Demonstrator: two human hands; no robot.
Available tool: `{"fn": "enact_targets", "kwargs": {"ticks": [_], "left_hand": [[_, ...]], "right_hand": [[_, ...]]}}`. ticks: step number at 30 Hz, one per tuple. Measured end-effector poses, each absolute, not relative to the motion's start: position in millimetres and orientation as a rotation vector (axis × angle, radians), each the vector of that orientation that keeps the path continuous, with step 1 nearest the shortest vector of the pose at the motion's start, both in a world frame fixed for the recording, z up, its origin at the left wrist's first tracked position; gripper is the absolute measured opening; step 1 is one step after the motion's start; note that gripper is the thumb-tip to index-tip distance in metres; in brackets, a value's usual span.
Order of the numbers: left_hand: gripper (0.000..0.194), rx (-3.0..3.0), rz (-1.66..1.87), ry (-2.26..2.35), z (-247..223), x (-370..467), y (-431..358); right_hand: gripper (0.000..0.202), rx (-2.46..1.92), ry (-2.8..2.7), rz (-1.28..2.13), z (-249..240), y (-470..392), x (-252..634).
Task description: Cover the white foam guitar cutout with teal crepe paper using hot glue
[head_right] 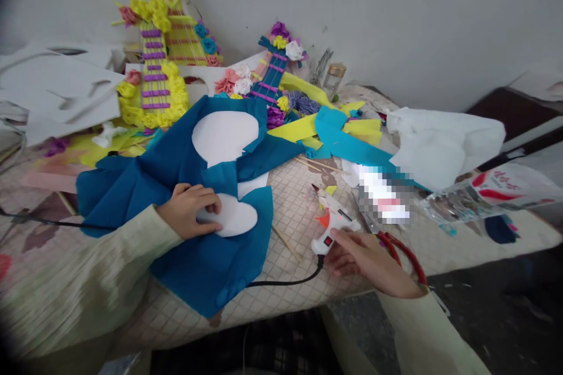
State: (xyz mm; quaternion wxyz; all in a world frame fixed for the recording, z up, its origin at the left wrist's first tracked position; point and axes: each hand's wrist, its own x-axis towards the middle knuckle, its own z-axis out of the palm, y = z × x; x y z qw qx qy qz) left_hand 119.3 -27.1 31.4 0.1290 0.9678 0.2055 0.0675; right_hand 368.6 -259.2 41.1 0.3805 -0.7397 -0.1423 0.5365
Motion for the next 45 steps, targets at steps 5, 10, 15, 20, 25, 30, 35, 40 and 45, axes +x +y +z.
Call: {"fn": "enact_targets", "kwargs": {"ticks": [5,10,15,20,25,30,35,40,45], "left_hand": [[0.026,2.812,0.184,0.592,30,119,-27],[0.026,2.796,0.151,0.604,31,120,-27],[0.026,2.808,0.178,0.582,31,120,-27],[0.025,2.804,0.222,0.582,28,119,-26],[0.024,2.811,0.237,0.594,26,118,-26],[0.024,2.791,0.208,0.600,28,118,-27],[0.024,2.801,0.202,0.591,28,118,-26],[0.024,2.794,0.172,0.613,28,118,-27],[0.025,2.777,0.137,0.631,30,118,-27]], "right_hand": [[0.037,-2.091,-0.688,1.179,35,-259,358],[0.041,-2.355,-1.030,0.783,45,-249,351],[0.030,-2.228,-1.139,0.517,57,-211,334],[0.035,-2.116,-1.233,0.541,54,-181,333],[0.035,-2.474,-1.232,0.366,65,-211,354],[0.054,-2.707,-1.214,0.504,50,-237,342],[0.049,-2.617,-0.836,0.568,31,-237,333],[0.036,-2.411,-0.536,0.313,21,-250,341],[0.042,-2.326,-0.560,0.205,20,-255,342]]}}
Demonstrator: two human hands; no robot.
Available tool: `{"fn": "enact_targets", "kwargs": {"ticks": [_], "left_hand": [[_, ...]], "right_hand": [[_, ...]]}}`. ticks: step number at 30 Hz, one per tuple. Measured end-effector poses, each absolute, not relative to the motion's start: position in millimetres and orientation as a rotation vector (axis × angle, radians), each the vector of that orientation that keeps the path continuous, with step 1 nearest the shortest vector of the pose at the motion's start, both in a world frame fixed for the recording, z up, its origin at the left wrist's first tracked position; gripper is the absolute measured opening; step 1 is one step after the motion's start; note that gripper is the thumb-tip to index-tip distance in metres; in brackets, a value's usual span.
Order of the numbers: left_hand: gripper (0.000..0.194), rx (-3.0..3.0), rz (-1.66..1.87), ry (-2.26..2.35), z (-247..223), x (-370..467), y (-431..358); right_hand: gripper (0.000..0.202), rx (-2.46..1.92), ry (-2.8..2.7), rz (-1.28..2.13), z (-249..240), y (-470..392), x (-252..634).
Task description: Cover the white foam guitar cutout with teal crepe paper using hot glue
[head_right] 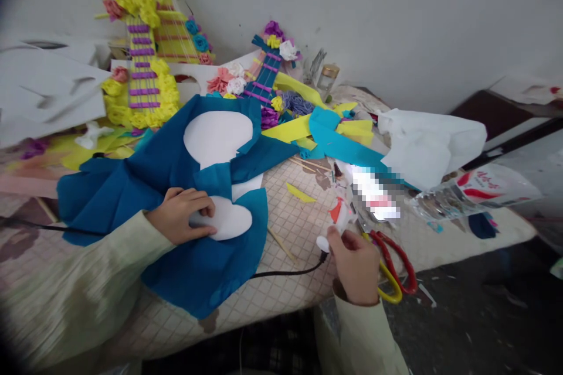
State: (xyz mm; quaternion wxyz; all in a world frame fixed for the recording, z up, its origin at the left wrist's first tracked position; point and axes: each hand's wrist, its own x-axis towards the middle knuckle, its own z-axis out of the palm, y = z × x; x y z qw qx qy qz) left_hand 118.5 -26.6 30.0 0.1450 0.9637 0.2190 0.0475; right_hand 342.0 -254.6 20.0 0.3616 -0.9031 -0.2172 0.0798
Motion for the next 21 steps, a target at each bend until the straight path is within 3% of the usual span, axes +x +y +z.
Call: {"fn": "enact_targets", "kwargs": {"ticks": [7,13,21], "left_hand": [[0.025,2.762,0.118,0.637,32,120,-27],[0.025,2.772,0.144,0.618,30,119,-27],[0.026,2.739,0.124,0.622,32,119,-27]], "right_hand": [[0.044,-2.467,-0.943,0.308,28,-238,317],[0.043,-2.688,-1.001,0.114,19,-233,316],[0.052,-2.553,-1.081,0.178,38,-232,327]]}}
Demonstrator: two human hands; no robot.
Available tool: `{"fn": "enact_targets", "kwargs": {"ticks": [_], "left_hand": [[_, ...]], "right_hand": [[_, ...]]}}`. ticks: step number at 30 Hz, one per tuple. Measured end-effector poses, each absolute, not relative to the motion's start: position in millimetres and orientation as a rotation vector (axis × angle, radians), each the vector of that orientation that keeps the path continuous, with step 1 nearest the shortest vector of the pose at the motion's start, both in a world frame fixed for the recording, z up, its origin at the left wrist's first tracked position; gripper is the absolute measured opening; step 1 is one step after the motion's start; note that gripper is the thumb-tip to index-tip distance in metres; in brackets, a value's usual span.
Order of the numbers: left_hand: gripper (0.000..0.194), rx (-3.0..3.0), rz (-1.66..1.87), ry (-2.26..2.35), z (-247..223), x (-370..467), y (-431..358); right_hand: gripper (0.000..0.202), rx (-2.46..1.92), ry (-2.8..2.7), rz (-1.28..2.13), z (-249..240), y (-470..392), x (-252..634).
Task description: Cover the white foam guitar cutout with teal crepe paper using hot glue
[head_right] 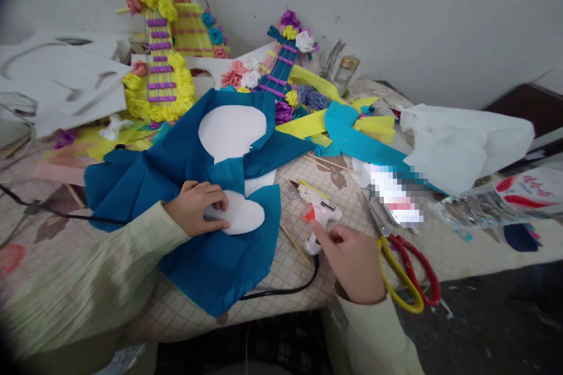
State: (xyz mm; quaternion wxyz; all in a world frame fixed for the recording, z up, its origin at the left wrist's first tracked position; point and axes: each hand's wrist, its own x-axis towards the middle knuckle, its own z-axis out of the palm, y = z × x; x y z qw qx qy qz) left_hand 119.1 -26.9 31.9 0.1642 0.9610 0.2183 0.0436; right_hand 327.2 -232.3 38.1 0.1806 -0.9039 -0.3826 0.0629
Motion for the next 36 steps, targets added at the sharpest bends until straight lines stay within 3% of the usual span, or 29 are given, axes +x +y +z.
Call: {"fn": "enact_targets", "kwargs": {"ticks": [4,7,11,15,19,36], "left_hand": [[0.026,2.746,0.140,0.603,33,119,-26],[0.014,2.743,0.172,0.389,31,120,-28],[0.036,2.722,0.191,0.040,23,122,-34],[0.033,2.766,0.183,0.043,19,124,-38],[0.046,2.830,0.147,0.066,18,125,-38],[0.042,2.782,0.110,0.150,19,128,-41]], "right_hand": [[0.032,-2.284,-1.244,0.211,59,-204,327],[0.041,-2.093,-1.633,0.200,62,-167,322],[0.045,-2.132,-1.986,0.221,59,-128,314],[0.027,-2.180,-2.023,0.254,54,-115,307],[0.012,-2.138,-2.031,0.263,51,-117,305],[0.019,-1.965,-2.197,-0.066,48,-142,285]]}}
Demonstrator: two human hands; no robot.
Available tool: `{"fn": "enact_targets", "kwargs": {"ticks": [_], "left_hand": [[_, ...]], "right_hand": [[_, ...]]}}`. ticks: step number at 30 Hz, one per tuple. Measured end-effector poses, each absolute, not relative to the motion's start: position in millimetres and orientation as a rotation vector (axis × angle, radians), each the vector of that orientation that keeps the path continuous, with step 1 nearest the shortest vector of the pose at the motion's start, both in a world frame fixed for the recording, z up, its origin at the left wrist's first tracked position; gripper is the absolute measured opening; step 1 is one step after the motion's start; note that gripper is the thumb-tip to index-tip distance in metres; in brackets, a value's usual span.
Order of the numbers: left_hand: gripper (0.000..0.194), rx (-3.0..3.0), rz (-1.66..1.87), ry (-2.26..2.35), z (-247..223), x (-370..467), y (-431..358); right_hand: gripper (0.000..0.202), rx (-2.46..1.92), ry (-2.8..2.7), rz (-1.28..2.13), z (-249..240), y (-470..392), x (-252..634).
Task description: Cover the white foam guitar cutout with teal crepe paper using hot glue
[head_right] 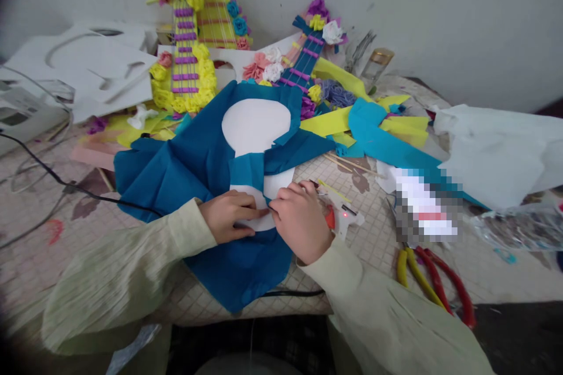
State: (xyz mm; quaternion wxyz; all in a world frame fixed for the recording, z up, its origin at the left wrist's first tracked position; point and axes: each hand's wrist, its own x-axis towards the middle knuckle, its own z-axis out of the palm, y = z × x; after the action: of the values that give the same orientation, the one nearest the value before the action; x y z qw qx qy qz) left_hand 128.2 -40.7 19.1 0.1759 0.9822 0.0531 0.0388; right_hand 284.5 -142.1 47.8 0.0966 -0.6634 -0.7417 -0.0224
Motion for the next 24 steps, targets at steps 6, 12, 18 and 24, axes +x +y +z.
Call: {"fn": "enact_targets", "kwargs": {"ticks": [6,12,18,24], "left_hand": [[0.031,2.712,0.100,0.241,25,130,-43],[0.031,2.653,0.094,0.294,30,131,-44],[0.027,2.654,0.060,0.212,27,130,-40],[0.022,2.637,0.101,0.170,26,128,-38]], "right_hand": [[0.017,-1.940,-2.202,-0.163,44,-148,280],[0.020,-1.966,-2.040,0.055,55,-148,291],[0.022,-2.220,-1.720,0.123,69,-183,312],[0.018,-2.487,-1.855,0.301,43,-210,304]]}}
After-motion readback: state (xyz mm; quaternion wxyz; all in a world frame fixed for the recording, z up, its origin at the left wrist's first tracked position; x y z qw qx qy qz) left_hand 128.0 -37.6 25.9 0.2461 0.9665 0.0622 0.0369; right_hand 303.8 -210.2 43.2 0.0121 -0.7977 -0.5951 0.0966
